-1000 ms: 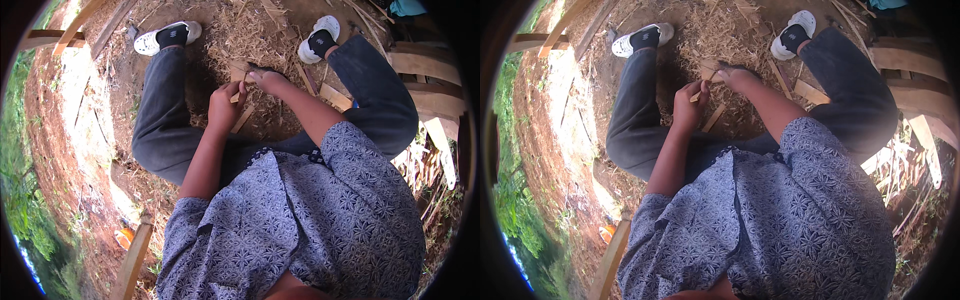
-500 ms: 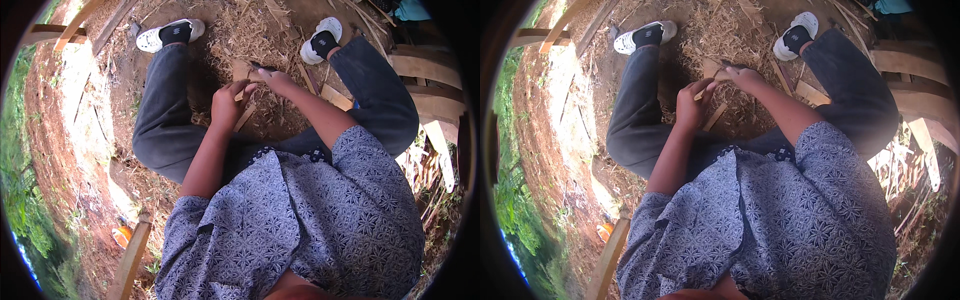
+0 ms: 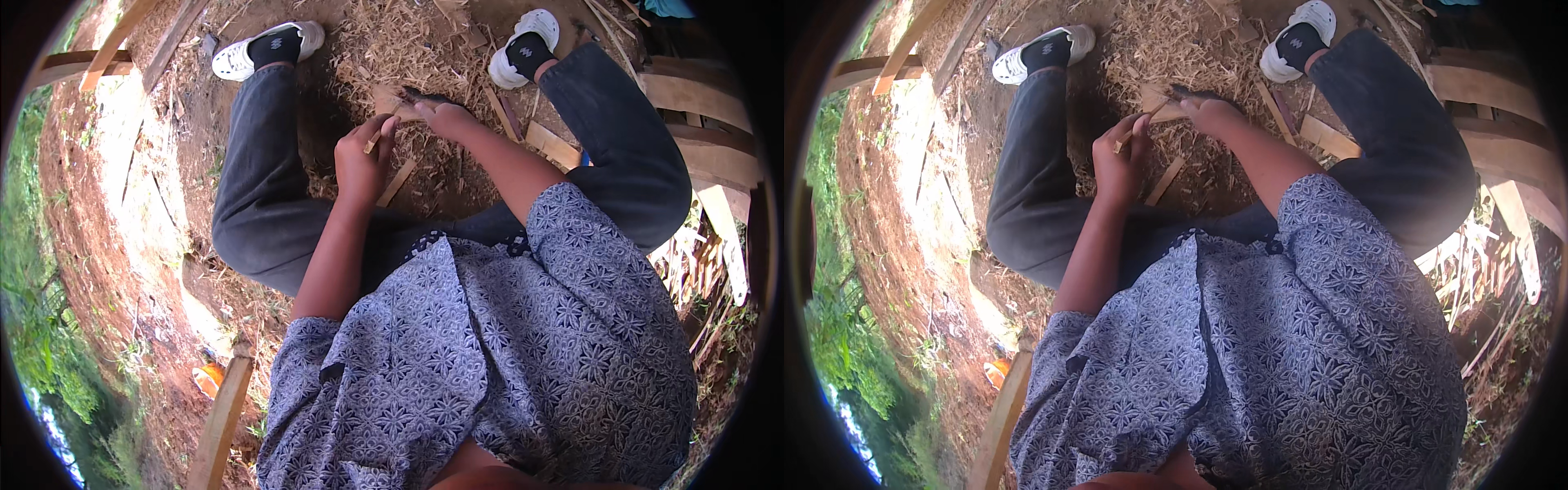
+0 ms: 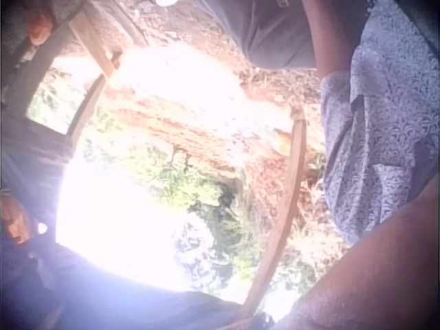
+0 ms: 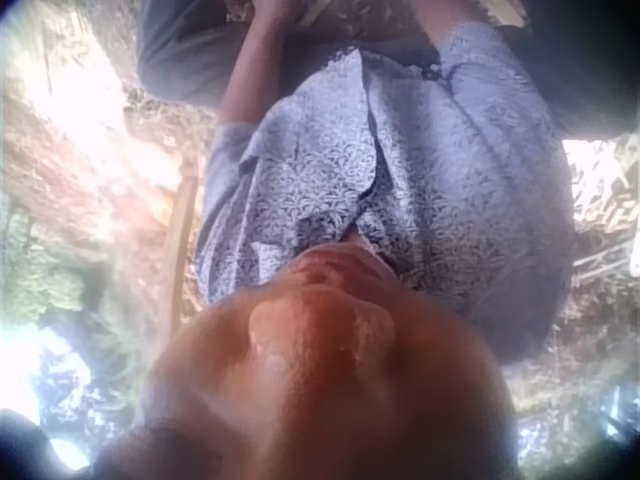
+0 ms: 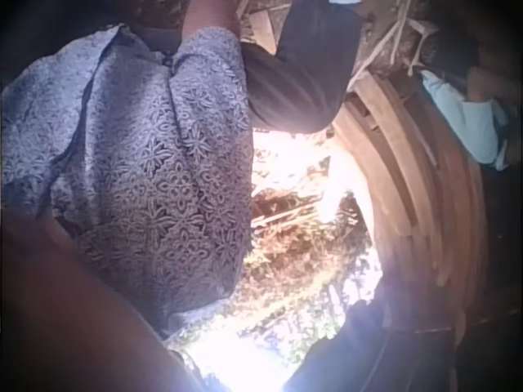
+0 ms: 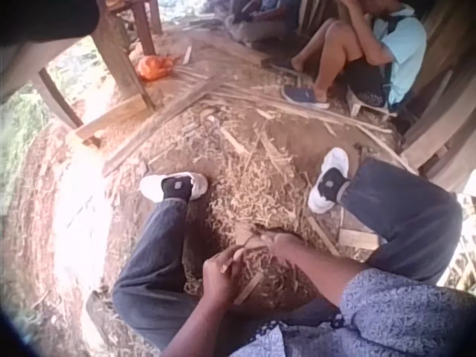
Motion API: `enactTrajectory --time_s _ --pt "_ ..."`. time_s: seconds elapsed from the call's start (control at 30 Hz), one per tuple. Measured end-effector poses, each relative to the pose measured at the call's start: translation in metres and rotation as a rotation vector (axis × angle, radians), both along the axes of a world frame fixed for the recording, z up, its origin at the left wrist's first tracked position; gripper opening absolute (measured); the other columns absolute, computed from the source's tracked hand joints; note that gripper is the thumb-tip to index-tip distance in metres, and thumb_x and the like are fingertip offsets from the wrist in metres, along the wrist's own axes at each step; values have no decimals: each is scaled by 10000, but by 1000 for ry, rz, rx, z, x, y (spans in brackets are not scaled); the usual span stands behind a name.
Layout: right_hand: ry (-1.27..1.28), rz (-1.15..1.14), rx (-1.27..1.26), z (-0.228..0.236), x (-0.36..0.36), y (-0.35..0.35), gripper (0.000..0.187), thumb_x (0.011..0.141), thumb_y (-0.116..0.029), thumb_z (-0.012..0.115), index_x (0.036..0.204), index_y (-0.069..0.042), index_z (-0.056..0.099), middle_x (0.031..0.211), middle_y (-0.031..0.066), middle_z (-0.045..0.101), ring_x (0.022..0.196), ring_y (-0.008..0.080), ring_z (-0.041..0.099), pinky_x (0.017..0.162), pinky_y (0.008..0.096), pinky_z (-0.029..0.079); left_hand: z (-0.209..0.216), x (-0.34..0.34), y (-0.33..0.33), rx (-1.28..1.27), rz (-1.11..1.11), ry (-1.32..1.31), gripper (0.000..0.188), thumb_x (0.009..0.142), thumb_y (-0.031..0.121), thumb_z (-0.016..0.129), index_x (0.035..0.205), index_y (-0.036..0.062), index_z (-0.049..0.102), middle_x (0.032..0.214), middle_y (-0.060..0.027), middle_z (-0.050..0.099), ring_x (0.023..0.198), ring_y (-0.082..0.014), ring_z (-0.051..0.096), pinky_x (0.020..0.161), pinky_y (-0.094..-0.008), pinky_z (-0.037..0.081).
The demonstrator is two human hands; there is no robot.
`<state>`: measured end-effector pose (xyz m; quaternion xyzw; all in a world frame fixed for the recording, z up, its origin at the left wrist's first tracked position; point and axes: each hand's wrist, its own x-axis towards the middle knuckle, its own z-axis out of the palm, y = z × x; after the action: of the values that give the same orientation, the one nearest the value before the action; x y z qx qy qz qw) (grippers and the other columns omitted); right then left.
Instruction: The person sits on the ground and uses a chisel and mallet to carve a small piece of wood. They repeatedly strike the chisel to shape the wood, occasionally pausing to inspect the piece and adjust its position.
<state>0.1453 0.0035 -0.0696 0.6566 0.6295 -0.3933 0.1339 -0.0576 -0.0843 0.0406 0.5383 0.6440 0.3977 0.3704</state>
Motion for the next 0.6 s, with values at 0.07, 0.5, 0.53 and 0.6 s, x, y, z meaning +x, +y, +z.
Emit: enactTrajectory --time_s 0.07,0.5,0.53,0.6 --pt "2 -73 -182 15 -5 9 878 1018 -703 320 1132 71 719 957 314 720 939 421 730 949 494 541 -5 -6 -2 -48 36 -60 290 1017 271 666 1078 0 751 778 -174 716 700 -307 721 681 -370 547" --pt "-22 77 140 -15 -4 2 879 1022 -690 334 1099 105 702 767 239 702 724 387 725 807 480 573 -4 0 -2 9 -28 8 302 1014 284 665 1041 -6 748 775 -194 700 712 -333 716 677 -380 543" --pt "-19 62 94 -11 -6 6 877 1019 -696 337 1064 98 706 737 225 691 691 371 718 766 478 577 -8 -2 -3 -16 8 -29 308 1020 285 659 1035 -9 746 758 -178 696 690 -301 706 666 -368 537" --pt "-8 -13 -44 -2 -7 11 865 1012 -711 341 969 75 699 670 189 655 617 333 689 671 464 570 -18 -6 -4 -65 79 -104 321 1032 289 646 1024 -17 744 726 -146 688 646 -238 686 644 -345 525"
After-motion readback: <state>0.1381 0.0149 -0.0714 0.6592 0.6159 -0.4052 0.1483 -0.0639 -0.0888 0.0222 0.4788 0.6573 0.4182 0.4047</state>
